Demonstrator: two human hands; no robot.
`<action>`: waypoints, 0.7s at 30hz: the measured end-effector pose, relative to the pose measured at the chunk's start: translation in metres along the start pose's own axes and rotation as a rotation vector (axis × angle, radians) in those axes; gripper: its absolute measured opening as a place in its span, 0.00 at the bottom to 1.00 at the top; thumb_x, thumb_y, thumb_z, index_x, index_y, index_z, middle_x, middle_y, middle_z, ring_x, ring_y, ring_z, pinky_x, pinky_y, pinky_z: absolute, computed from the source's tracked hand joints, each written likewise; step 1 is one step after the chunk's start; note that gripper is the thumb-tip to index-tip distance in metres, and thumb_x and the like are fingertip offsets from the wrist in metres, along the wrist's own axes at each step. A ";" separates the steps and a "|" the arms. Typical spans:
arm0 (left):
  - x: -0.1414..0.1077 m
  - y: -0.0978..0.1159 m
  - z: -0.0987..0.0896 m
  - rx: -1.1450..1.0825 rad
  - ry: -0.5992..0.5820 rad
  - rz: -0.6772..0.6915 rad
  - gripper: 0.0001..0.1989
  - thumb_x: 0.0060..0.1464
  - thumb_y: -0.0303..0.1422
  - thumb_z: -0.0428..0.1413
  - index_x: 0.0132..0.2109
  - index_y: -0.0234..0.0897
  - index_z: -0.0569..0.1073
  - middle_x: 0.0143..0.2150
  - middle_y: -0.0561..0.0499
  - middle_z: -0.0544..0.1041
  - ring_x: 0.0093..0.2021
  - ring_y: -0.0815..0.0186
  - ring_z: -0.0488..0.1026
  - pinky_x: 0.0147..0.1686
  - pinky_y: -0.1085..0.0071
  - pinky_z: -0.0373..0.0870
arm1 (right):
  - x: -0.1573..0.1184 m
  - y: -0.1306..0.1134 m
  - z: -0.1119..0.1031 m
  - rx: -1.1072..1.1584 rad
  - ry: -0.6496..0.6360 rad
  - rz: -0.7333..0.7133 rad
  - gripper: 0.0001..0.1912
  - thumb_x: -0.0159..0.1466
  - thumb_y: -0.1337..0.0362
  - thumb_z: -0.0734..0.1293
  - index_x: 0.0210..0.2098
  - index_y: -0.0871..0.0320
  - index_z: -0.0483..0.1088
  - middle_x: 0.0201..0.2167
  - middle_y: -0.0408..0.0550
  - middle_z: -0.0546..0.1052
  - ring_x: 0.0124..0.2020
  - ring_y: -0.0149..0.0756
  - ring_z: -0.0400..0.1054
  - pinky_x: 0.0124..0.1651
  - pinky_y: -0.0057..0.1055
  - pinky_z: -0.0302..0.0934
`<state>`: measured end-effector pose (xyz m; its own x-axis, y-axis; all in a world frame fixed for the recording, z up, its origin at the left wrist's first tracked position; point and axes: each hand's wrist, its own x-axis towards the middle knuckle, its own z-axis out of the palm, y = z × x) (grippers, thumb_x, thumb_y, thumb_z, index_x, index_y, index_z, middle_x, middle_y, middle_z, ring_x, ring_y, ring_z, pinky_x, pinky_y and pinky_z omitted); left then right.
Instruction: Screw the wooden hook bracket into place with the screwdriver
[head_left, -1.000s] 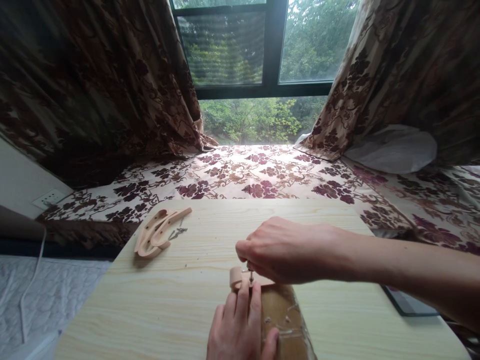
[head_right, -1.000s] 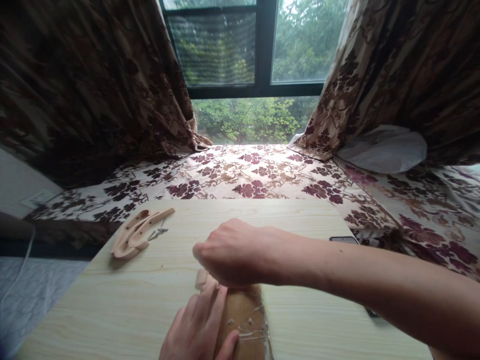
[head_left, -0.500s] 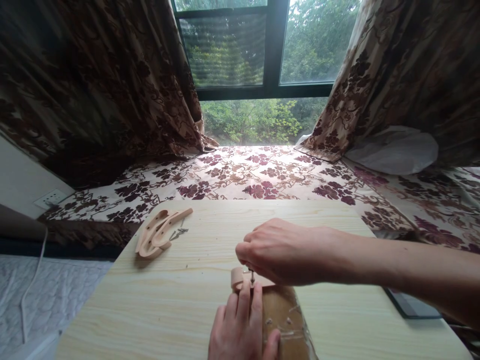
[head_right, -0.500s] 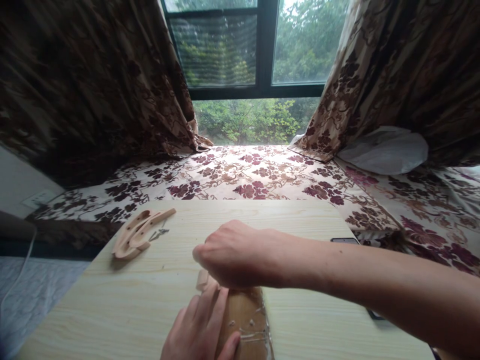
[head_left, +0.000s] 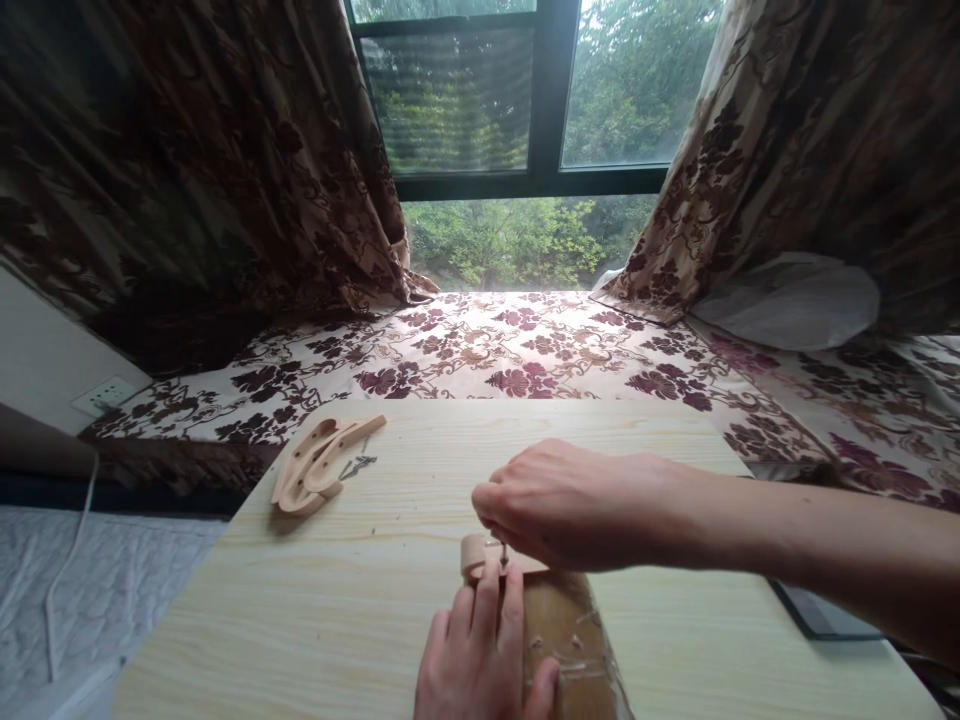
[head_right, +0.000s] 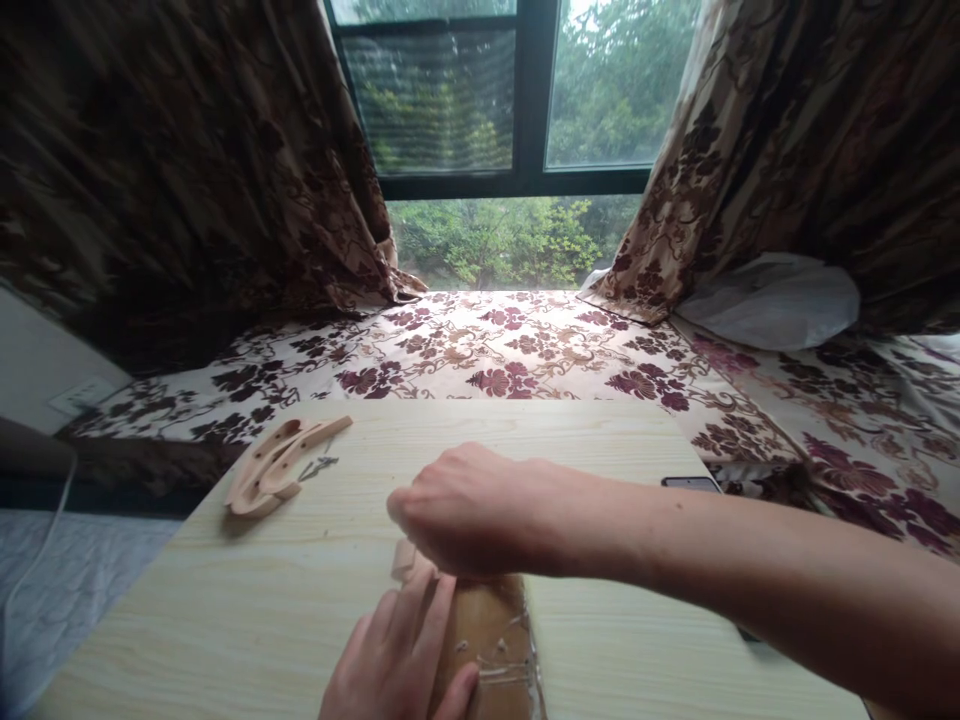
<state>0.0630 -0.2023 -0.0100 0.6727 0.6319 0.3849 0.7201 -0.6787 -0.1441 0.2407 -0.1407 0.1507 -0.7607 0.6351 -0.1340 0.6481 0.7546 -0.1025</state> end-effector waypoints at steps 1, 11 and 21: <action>0.000 0.000 0.000 -0.001 -0.003 0.003 0.28 0.58 0.48 0.48 0.58 0.33 0.66 0.51 0.42 0.75 0.45 0.59 0.73 0.36 0.68 0.70 | -0.001 0.001 0.000 -0.009 0.010 0.017 0.07 0.63 0.70 0.60 0.33 0.62 0.70 0.26 0.47 0.75 0.22 0.30 0.61 0.23 0.29 0.49; 0.000 0.001 -0.001 -0.035 -0.055 -0.019 0.26 0.56 0.42 0.51 0.58 0.34 0.66 0.55 0.42 0.73 0.45 0.60 0.73 0.37 0.68 0.70 | -0.003 -0.004 -0.014 -0.014 -0.075 -0.035 0.06 0.59 0.74 0.62 0.30 0.61 0.70 0.27 0.48 0.75 0.24 0.30 0.63 0.24 0.29 0.49; -0.001 0.003 0.004 -0.037 -0.091 -0.034 0.26 0.52 0.38 0.54 0.58 0.35 0.66 0.55 0.42 0.73 0.48 0.57 0.73 0.37 0.66 0.72 | 0.003 -0.003 0.011 -0.018 0.094 0.050 0.08 0.63 0.70 0.58 0.29 0.60 0.66 0.23 0.45 0.72 0.18 0.28 0.55 0.21 0.30 0.41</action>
<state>0.0655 -0.2034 -0.0147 0.6619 0.6851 0.3044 0.7371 -0.6686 -0.0981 0.2370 -0.1428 0.1401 -0.7280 0.6841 -0.0451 0.6852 0.7239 -0.0804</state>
